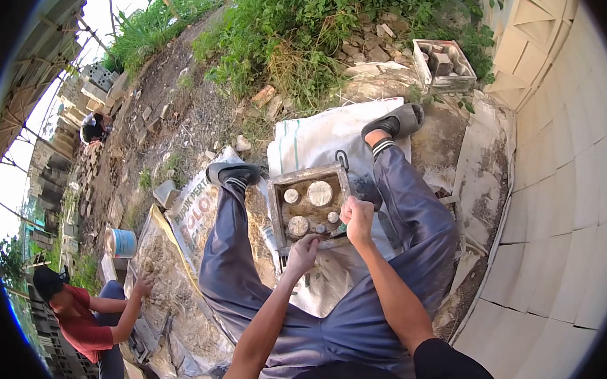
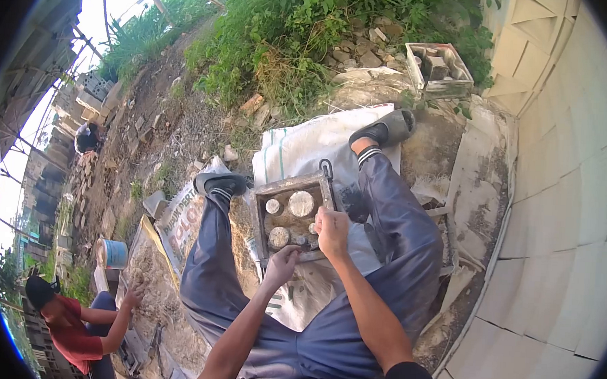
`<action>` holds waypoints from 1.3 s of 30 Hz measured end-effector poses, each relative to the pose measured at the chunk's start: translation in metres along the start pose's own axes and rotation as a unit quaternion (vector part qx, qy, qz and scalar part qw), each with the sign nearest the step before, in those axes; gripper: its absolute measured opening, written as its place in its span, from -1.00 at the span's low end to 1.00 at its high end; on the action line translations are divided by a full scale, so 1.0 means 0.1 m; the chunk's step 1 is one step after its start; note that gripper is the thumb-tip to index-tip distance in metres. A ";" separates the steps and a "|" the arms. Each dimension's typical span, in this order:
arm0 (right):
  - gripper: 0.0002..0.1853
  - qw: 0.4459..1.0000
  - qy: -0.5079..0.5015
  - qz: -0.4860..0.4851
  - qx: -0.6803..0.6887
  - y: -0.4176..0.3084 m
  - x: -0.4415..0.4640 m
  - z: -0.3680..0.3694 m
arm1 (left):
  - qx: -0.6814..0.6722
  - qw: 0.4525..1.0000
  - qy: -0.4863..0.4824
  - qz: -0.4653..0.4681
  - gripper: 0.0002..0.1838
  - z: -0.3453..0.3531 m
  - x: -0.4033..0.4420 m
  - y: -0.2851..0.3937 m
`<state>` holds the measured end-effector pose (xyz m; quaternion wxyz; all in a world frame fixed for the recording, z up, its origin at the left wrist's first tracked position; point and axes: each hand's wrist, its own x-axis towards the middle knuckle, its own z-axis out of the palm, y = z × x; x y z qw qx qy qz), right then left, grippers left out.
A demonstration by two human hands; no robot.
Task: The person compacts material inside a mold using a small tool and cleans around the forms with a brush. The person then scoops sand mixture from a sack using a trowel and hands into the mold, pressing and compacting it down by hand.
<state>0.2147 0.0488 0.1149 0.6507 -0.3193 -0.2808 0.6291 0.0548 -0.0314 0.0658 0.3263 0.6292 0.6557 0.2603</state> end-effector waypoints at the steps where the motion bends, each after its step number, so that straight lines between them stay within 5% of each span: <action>1: -0.51 0.999 -0.028 0.015 -0.013 -0.05 0.00 -0.02 | -0.049 0.998 0.035 -0.010 -0.77 0.02 -0.01 0.03; 2: -0.53 0.991 -0.049 0.067 -0.102 -0.02 0.06 -0.11 | -0.102 0.992 0.070 -0.019 -0.74 0.06 0.00 0.08; 4: -0.54 0.982 -0.097 -0.020 -0.163 0.05 0.13 -0.12 | -0.059 0.997 0.056 -0.011 -0.63 0.09 0.09 0.28; 6: -0.38 0.980 -0.142 0.010 -0.142 -0.04 0.17 -0.15 | 0.028 0.976 0.138 0.164 -0.50 0.06 0.13 0.60; 8: -0.21 0.978 -0.118 0.123 0.116 -0.29 0.15 -0.02 | -0.053 0.984 0.102 0.137 -0.41 0.12 0.24 0.72; 12: -0.13 0.910 -0.149 0.169 0.348 -0.44 0.21 -0.10 | -0.179 0.982 0.046 0.031 -0.59 0.24 0.51 0.64; 19: -0.14 0.869 -0.190 0.190 0.415 -0.48 0.17 0.02 | -0.441 0.897 0.011 -0.004 -0.86 0.11 0.49 0.66; 22: -0.13 0.866 -0.195 0.198 0.416 -0.48 0.16 0.06 | -0.505 0.862 0.038 -0.031 -0.89 0.05 0.46 0.73; 39: -0.03 0.911 -0.250 0.230 0.231 -0.46 0.18 0.08 | -0.436 0.896 0.067 -0.050 -0.75 0.02 0.46 0.88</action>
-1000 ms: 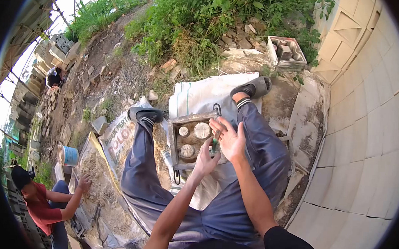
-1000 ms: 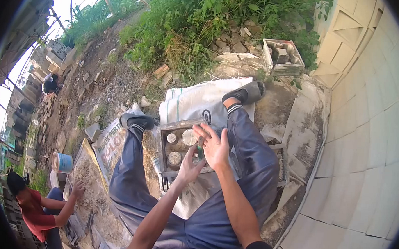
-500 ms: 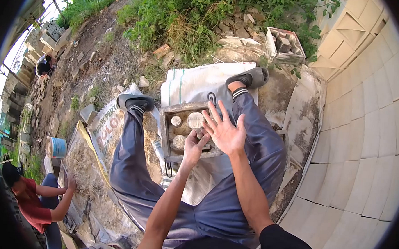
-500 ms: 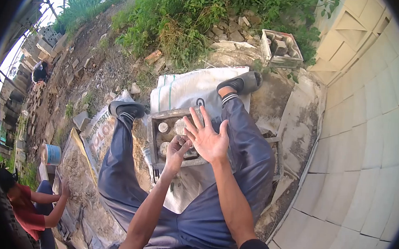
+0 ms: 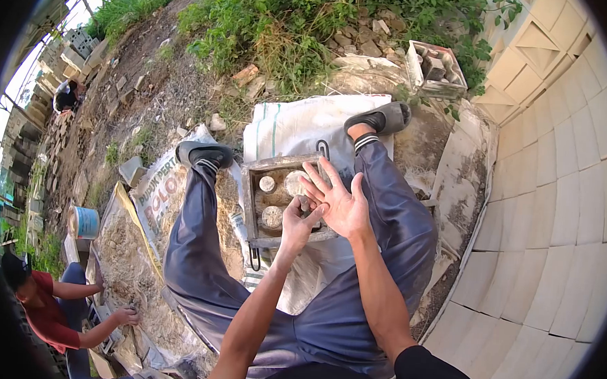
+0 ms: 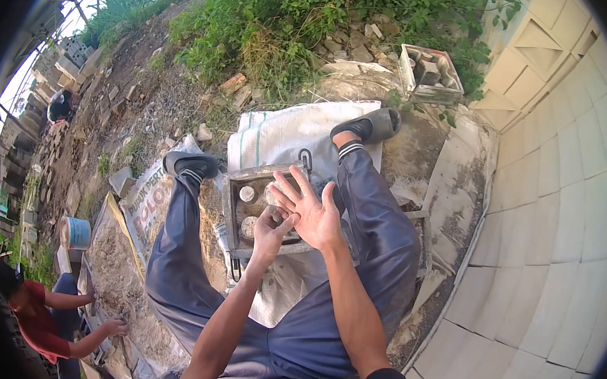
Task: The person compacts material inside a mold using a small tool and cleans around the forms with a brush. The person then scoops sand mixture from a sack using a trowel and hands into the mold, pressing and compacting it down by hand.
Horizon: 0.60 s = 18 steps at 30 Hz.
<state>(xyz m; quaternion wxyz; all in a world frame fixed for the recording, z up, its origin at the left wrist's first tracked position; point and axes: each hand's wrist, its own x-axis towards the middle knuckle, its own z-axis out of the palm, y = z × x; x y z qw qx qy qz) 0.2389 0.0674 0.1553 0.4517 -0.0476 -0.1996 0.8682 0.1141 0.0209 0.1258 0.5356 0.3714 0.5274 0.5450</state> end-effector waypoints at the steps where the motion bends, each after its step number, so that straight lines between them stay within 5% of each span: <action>1: -0.03 1.000 0.000 0.001 -0.016 0.00 0.00 0.00 | 0.014 1.000 0.003 0.011 -0.75 0.00 0.01 -0.01; 9: -0.03 1.000 -0.002 -0.009 0.006 0.02 -0.01 -0.01 | -0.004 1.000 0.004 0.008 -0.76 0.01 0.02 0.01; 14: -0.13 0.991 -0.015 -0.027 0.133 0.05 -0.02 -0.01 | -0.037 0.999 -0.011 -0.015 -0.80 -0.06 0.02 -0.04; 18: -0.15 0.984 -0.006 -0.045 0.174 0.04 -0.02 0.02 | -0.075 0.995 -0.042 0.050 -0.82 -0.11 -0.04 -0.06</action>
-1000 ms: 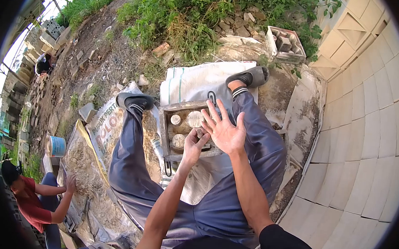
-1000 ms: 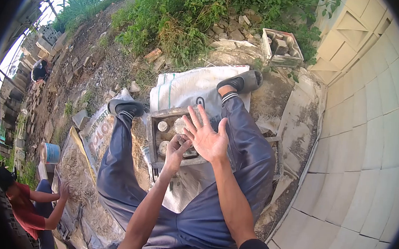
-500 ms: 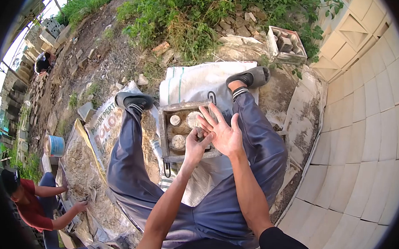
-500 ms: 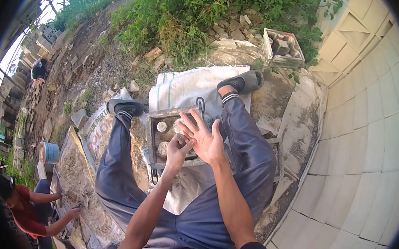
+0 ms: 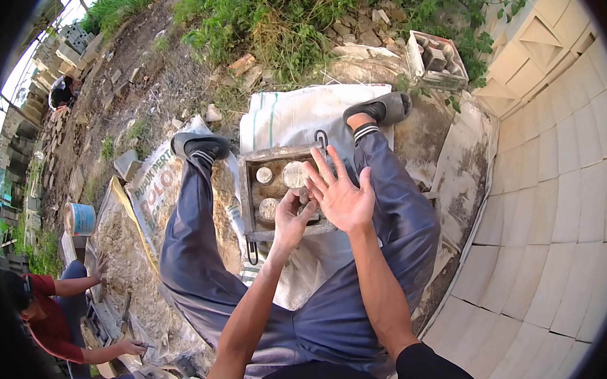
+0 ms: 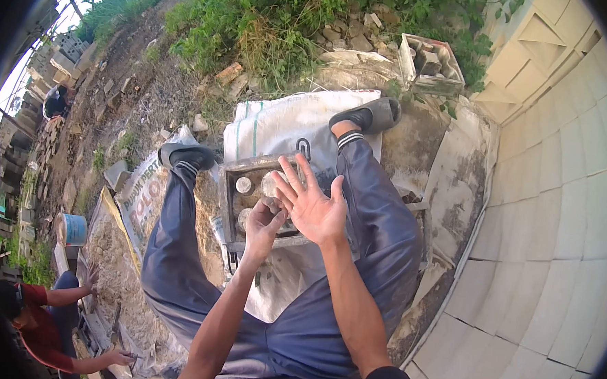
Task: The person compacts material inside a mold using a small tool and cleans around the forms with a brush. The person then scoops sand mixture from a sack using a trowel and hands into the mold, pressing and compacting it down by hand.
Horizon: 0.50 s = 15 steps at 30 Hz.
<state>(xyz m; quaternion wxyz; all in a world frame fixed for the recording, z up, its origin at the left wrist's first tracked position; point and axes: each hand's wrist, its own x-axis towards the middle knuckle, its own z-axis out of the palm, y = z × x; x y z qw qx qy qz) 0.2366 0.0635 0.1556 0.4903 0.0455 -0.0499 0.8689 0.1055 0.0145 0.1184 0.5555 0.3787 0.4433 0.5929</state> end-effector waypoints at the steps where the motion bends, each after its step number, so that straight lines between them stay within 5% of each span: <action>1: -0.16 1.000 -0.006 -0.004 -0.001 0.00 0.00 0.00 | 0.008 1.000 -0.007 0.021 -0.80 0.01 -0.02 0.02; 8: -0.13 1.000 -0.012 0.006 -0.006 0.01 0.00 -0.01 | 0.045 0.994 0.045 0.086 -0.76 -0.07 -0.12 -0.08; 15: -0.08 0.997 -0.026 0.034 -0.062 0.01 0.02 -0.01 | 0.352 0.902 -0.002 0.250 -0.65 0.02 -0.18 0.07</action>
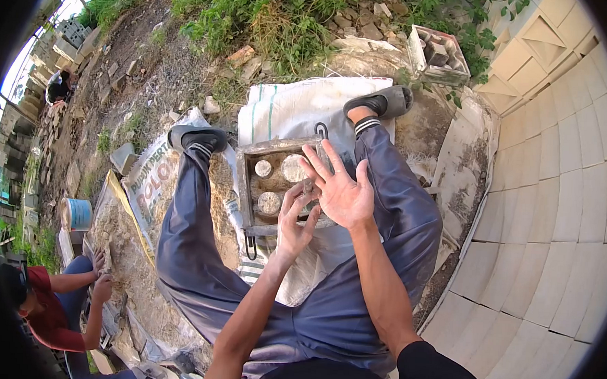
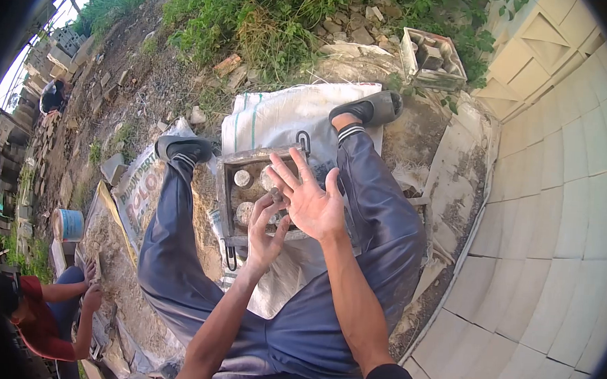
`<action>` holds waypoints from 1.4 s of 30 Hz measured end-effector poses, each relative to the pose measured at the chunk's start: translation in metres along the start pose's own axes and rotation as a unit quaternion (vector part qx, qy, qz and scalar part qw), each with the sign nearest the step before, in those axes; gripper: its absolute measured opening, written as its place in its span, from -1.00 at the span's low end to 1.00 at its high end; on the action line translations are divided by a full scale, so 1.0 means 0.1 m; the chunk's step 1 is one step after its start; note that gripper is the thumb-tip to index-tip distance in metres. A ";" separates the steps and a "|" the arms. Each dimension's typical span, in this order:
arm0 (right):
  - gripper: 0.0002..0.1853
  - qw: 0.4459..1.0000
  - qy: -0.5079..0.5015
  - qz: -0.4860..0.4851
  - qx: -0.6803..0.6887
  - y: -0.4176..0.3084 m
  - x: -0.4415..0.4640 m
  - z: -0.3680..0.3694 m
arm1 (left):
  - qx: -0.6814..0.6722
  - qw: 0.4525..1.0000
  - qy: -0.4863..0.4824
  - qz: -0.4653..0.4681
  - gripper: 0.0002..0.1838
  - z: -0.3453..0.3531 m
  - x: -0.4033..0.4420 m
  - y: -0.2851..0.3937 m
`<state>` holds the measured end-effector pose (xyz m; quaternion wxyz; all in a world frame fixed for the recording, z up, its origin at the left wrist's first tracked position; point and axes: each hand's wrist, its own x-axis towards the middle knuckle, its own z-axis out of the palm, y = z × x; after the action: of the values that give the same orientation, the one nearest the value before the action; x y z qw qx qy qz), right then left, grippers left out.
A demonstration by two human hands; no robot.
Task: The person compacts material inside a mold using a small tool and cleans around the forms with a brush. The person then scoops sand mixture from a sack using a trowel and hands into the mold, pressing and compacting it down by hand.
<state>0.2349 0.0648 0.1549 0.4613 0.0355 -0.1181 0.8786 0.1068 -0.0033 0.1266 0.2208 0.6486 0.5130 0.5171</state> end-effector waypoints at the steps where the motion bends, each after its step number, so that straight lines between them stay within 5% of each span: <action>1: -0.06 0.999 0.007 0.010 -0.042 0.00 0.00 0.01 | -0.009 1.000 -0.002 -0.014 -0.65 0.01 -0.01 0.02; 21: -0.04 0.987 0.086 0.005 -0.133 0.03 0.05 0.02 | -0.008 0.999 -0.029 -0.032 -0.73 -0.03 0.04 -0.05; 24: -0.14 0.988 0.056 0.006 -0.141 0.05 0.08 -0.04 | 0.046 0.998 -0.031 0.030 -0.70 -0.02 0.01 -0.15; 26: -0.29 0.881 0.019 0.018 -0.471 0.10 0.15 -0.08 | -0.106 0.985 0.017 -0.136 -0.66 0.06 -0.12 -0.35; 27: -0.50 0.850 0.034 0.026 -0.525 0.14 0.13 -0.06 | -0.158 0.975 0.007 -0.159 -0.62 0.03 -0.09 -0.34; 32: -0.60 0.856 0.111 0.011 -0.505 0.28 0.10 -0.19 | -0.166 0.958 -0.006 -0.235 -0.62 -0.06 -0.03 -0.39; 35: -0.65 0.693 0.107 -0.032 -0.713 0.21 0.00 -0.35 | -0.021 0.972 -0.105 -0.210 -0.53 -0.22 -0.02 -0.48; 36: -0.65 0.692 0.102 -0.032 -0.714 0.20 -0.03 -0.36 | -0.020 0.973 -0.101 -0.209 -0.53 -0.31 -0.06 -0.53; 38: -0.76 0.603 0.127 -0.040 -0.786 0.24 -0.11 -0.41 | 0.280 0.954 -0.105 -0.037 -0.42 -0.49 -0.25 -0.70; 40: -0.78 0.611 0.122 -0.040 -0.781 0.30 -0.16 -0.36 | 0.288 0.946 -0.131 -0.075 -0.23 -0.61 -0.49 -0.85; 42: -0.79 0.541 0.143 -0.062 -0.826 0.38 -0.17 -0.28 | 0.257 0.949 -0.127 -0.132 -0.04 -0.66 -0.62 -0.93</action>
<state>0.2152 0.0375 0.1181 0.3503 -0.4808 -0.7217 0.3541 0.0106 -0.0399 0.0475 0.1763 0.6704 0.6768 0.2477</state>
